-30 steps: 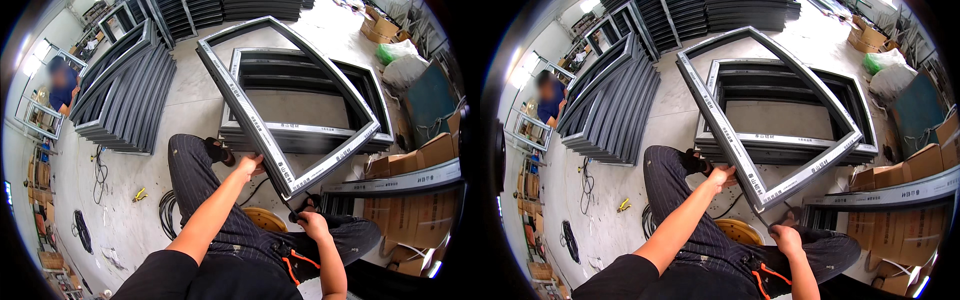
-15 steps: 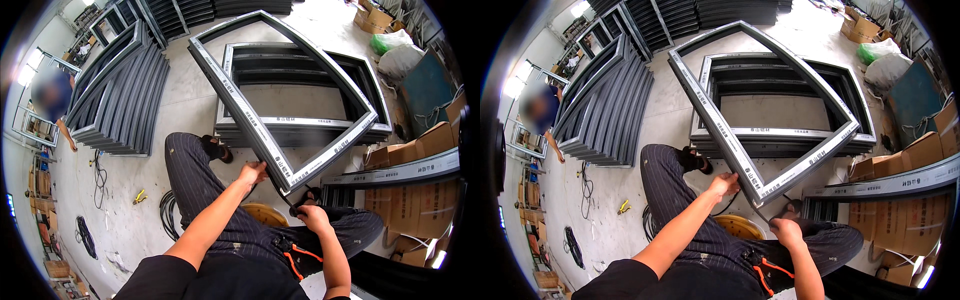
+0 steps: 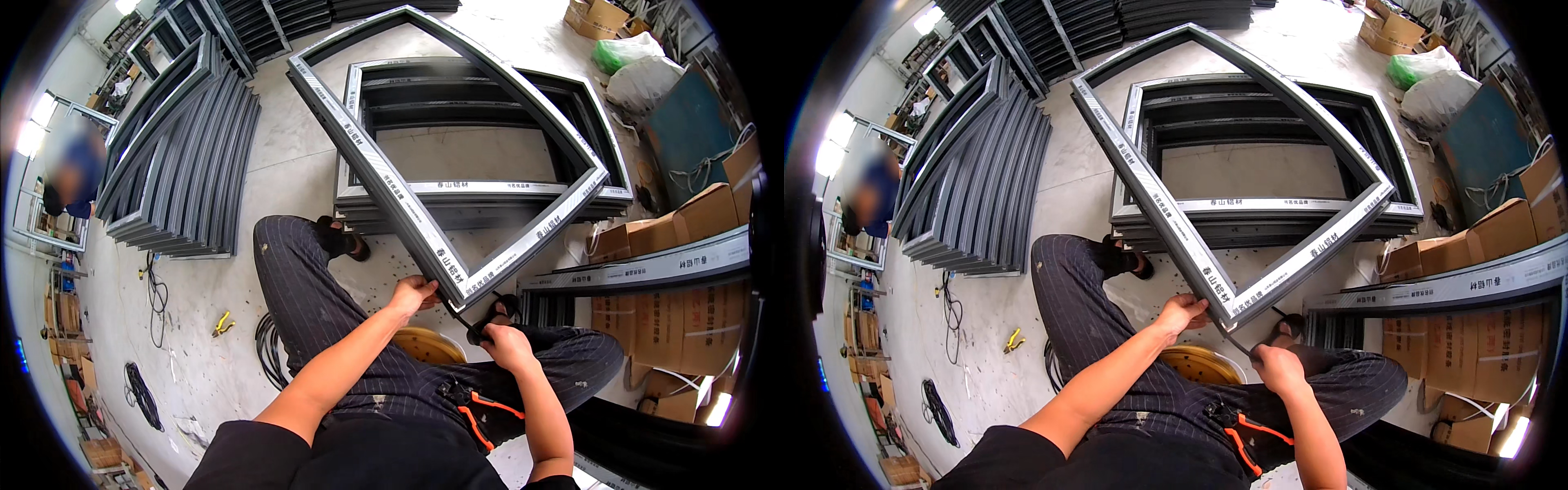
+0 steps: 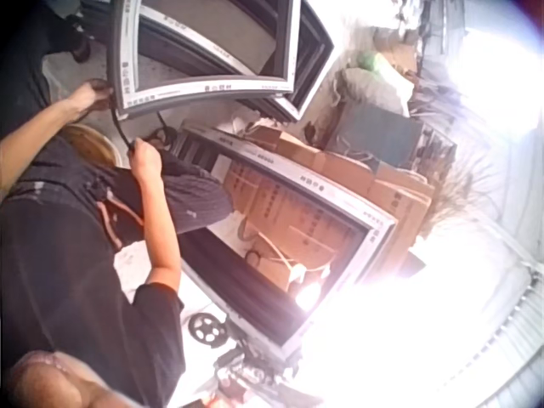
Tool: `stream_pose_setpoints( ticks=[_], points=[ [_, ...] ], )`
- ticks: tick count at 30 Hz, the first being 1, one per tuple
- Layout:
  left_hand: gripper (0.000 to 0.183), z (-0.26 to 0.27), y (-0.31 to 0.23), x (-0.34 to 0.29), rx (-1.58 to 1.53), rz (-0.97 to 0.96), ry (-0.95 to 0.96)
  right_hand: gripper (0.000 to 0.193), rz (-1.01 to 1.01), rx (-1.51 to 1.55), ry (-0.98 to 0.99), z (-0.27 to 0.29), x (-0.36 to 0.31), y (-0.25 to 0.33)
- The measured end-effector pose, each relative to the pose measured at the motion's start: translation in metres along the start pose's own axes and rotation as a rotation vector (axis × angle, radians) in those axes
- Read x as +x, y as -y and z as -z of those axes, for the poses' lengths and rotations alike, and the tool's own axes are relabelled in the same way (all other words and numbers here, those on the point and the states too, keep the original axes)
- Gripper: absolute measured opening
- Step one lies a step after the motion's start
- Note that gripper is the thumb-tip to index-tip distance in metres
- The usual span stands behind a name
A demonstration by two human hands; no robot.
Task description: The person installs rubber weatherstripping into the channels of aluminum window frames. They press the rubber seal into the frame by hand and trim the excess with a pair of side cutters.
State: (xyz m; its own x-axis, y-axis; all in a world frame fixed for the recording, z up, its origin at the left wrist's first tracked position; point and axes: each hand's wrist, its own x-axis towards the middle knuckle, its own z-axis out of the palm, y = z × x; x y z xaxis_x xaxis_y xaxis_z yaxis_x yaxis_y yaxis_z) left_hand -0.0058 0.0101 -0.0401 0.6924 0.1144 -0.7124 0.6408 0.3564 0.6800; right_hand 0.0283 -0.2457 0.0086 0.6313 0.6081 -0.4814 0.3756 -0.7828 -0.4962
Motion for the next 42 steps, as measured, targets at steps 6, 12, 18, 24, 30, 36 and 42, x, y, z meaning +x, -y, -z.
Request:
stream_pose_setpoints(
  ticks=[6, 12, 18, 24, 30, 36, 42],
  points=[
    [0.028, -0.011, 0.023, -0.003, 0.064, -0.048, 0.042, 0.022, 0.006, -0.034, 0.034, -0.003, 0.004, -0.001],
    [0.022, -0.037, 0.053, -0.013, -0.004, -0.102, 0.022, 0.022, -0.003, -0.08, 0.059, -0.001, 0.002, 0.005],
    [0.034, -0.035, 0.071, 0.006, -0.11, -0.07, -0.034, 0.02, 0.174, -0.072, 0.031, 0.032, 0.002, -0.003],
    [0.043, -0.034, 0.042, 0.028, -0.421, -0.108, -0.316, 0.013, 0.286, -0.248, -0.695, 0.139, 0.061, 0.026],
    [0.045, -0.037, 0.039, 0.031, -0.364, -0.079, -0.404, 0.034, 0.354, -0.449, -0.726, 0.138, 0.139, -0.021],
    [0.049, -0.006, 0.064, 0.027, -0.044, -0.159, -0.643, 0.036, 0.365, -0.449, -0.725, 0.109, 0.119, 0.001],
    [0.051, 0.039, 0.047, 0.015, 0.142, -0.115, -0.635, 0.032, 0.294, -0.348, -0.725, 0.079, 0.094, 0.038]
  ],
)
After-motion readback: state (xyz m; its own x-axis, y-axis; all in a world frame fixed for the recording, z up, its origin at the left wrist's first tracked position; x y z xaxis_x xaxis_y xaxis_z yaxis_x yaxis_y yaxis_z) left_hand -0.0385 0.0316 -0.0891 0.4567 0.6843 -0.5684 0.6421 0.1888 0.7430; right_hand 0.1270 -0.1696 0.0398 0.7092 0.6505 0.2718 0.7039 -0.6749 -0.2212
